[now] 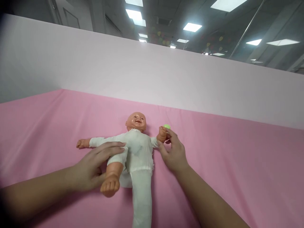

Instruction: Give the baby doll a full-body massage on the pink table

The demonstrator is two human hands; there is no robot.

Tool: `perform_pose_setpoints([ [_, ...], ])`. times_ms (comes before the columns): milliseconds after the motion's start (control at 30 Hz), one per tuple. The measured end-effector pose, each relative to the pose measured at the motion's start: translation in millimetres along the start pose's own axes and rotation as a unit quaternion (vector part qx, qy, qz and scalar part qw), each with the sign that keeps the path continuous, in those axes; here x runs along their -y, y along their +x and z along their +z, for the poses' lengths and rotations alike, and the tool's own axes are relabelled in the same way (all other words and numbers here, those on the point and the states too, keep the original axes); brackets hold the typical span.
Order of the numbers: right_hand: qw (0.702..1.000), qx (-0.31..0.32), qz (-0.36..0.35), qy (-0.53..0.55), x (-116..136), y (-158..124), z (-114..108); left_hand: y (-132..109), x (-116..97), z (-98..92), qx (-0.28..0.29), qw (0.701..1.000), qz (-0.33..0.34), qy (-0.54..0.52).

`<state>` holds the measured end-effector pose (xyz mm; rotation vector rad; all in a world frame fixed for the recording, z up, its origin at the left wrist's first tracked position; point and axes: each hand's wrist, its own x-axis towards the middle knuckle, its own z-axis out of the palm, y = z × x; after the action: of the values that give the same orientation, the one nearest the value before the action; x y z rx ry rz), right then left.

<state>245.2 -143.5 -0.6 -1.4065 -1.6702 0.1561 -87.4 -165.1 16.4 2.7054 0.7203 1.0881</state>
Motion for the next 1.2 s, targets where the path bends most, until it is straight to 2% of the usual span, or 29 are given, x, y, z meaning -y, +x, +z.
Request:
perform_pose_setpoints([
  [133, 0.991, -0.049, 0.126, 0.009, -22.3, 12.5, -12.7, -4.2, -12.2, -1.6, -0.025, 0.996, 0.065, 0.052],
  [200, 0.982, -0.037, 0.187, -0.007, -37.1, 19.7, -17.0, -7.7, -21.9, -5.2, -0.005, 0.992, 0.115, 0.052],
  [300, 0.965, 0.020, 0.253, -0.074, -55.7, 27.0, -20.7, -8.3, -42.6, -10.6, 0.058, 0.976, 0.205, 0.046],
  [367, 0.959, 0.049, 0.262, -0.100, -62.6, 28.5, -21.7, -4.7, -55.9, -11.9, 0.085, 0.964, 0.249, 0.028],
  [467, 0.958, 0.070, 0.254, -0.112, -66.0, 28.0, -21.7, 0.0, -65.9, -10.3, 0.087, 0.963, 0.255, 0.005],
  [600, 0.960, 0.066, 0.244, -0.119, -64.9, 27.7, -19.0, -6.0, -57.7, -6.1, 0.074, 0.969, 0.237, 0.000],
  [667, 0.962, 0.044, 0.241, -0.119, -61.0, 27.3, -17.0, -11.1, -46.5, -4.5, 0.046, 0.976, 0.214, 0.014],
  [767, 0.980, -0.022, 0.193, -0.052, -47.0, 23.0, -13.2, -12.8, -22.5, -4.2, -0.015, 0.988, 0.144, 0.053],
  [867, 0.995, -0.059, 0.077, 0.000, -24.8, 12.8, -6.0, -7.6, 4.0, -5.7, -0.039, 0.994, 0.074, 0.073],
  [967, 0.997, 0.003, -0.057, -0.057, -3.2, 1.1, 6.2, -2.8, 22.2, -5.4, -0.015, 0.999, 0.002, 0.048],
  [1067, 0.974, 0.041, -0.198, -0.100, 8.8, -6.3, 20.0, -2.5, 29.2, -1.8, 0.010, 0.999, -0.022, 0.024],
  [1133, 0.962, 0.034, -0.243, -0.120, 10.4, -8.3, 26.3, -3.6, 31.1, 0.7, 0.016, 0.999, -0.024, 0.020],
  [1200, 0.961, 0.036, -0.244, -0.129, 8.7, -8.4, 28.5, -4.2, 33.0, 1.9, 0.014, 0.999, -0.024, 0.015],
])
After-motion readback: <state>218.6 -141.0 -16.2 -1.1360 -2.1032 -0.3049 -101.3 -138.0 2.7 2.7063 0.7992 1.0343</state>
